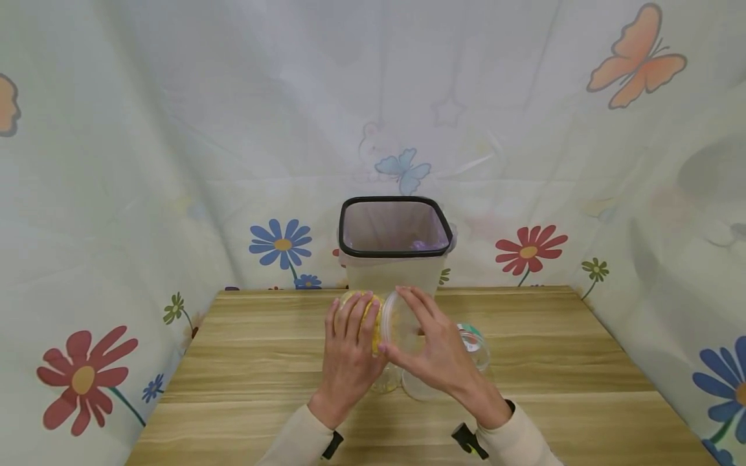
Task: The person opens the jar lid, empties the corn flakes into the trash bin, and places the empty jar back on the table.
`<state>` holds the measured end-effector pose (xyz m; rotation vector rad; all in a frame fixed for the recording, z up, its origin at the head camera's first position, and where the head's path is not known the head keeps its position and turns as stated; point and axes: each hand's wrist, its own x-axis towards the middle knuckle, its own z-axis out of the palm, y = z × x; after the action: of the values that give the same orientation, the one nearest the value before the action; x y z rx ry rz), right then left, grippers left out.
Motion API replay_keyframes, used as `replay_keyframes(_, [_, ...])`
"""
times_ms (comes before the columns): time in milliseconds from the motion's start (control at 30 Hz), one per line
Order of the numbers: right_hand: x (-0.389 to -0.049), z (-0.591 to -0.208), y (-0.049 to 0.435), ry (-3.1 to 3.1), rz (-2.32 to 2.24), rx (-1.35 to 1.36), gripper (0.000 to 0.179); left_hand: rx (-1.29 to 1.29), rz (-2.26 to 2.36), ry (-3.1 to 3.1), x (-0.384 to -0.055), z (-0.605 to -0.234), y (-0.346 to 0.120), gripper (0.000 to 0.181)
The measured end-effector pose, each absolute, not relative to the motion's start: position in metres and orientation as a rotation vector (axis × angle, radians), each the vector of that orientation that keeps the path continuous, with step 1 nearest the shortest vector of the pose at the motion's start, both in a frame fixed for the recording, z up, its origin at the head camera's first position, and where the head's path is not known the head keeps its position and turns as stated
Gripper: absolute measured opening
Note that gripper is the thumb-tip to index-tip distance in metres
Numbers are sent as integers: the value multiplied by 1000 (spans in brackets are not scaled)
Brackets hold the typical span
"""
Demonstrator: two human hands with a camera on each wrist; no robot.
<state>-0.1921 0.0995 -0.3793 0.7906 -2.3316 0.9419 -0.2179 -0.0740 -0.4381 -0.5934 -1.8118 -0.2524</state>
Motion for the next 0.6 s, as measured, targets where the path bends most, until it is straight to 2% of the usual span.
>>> replay_keyframes(600, [-198,-383,108,-2206,784,941,83,-620,-286,-1810,-219,-438,-75,101])
